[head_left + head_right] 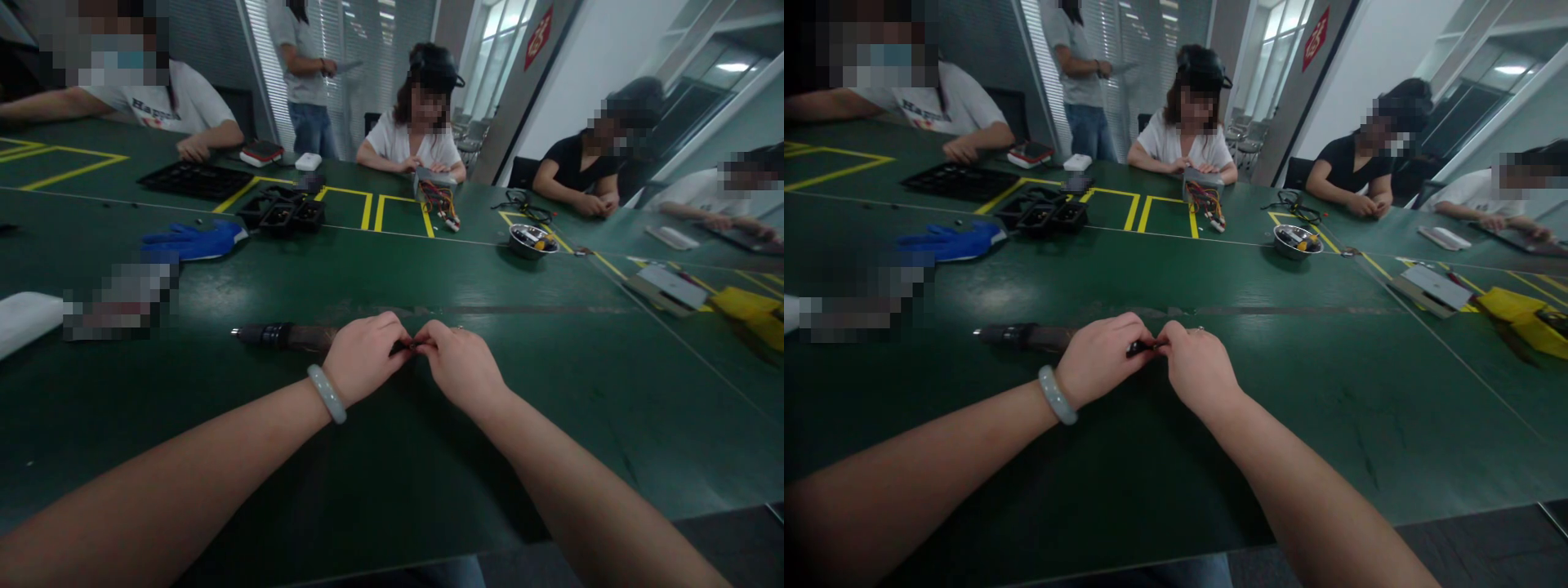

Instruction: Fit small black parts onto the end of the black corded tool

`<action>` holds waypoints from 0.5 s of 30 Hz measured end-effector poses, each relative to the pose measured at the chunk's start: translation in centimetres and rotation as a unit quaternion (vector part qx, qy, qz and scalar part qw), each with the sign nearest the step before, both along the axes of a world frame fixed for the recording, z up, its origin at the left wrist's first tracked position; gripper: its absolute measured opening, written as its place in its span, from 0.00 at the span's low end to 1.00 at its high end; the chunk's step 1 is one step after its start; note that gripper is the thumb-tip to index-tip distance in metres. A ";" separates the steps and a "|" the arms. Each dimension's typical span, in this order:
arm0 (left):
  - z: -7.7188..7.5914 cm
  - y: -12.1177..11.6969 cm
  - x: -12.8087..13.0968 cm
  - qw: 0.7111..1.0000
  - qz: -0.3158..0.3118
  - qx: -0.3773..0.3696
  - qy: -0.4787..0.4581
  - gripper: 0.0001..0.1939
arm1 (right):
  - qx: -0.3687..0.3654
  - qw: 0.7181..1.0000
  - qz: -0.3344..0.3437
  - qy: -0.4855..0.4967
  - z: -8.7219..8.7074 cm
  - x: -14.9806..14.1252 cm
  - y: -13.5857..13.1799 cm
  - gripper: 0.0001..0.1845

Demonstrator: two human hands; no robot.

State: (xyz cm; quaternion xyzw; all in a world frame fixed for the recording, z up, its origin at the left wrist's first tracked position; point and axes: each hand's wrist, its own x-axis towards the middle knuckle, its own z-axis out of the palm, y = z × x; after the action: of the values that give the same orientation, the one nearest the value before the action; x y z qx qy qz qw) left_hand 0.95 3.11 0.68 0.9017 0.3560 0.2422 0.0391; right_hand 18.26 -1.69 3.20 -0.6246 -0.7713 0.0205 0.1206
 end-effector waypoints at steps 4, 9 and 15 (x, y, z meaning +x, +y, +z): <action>0.1 0.1 0.0 1.000 -0.004 -0.001 -0.003 0.06 | -0.003 1.000 -0.004 0.006 -0.3 0.2 0.2 0.06; 0.2 0.1 0.0 1.000 -0.008 -0.008 -0.003 0.05 | -0.013 1.000 -0.006 -0.010 -0.6 0.4 0.3 0.10; 0.1 0.1 -0.1 1.000 -0.015 -0.010 -0.013 0.07 | -0.045 0.997 0.001 -0.059 -0.7 0.9 0.8 0.15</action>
State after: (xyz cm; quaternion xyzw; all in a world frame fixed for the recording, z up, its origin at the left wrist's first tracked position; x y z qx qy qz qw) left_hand 0.89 3.21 0.75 0.9033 0.3439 0.2500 0.0564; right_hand 19.19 -0.88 2.49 -0.6285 -0.7762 0.0182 0.0461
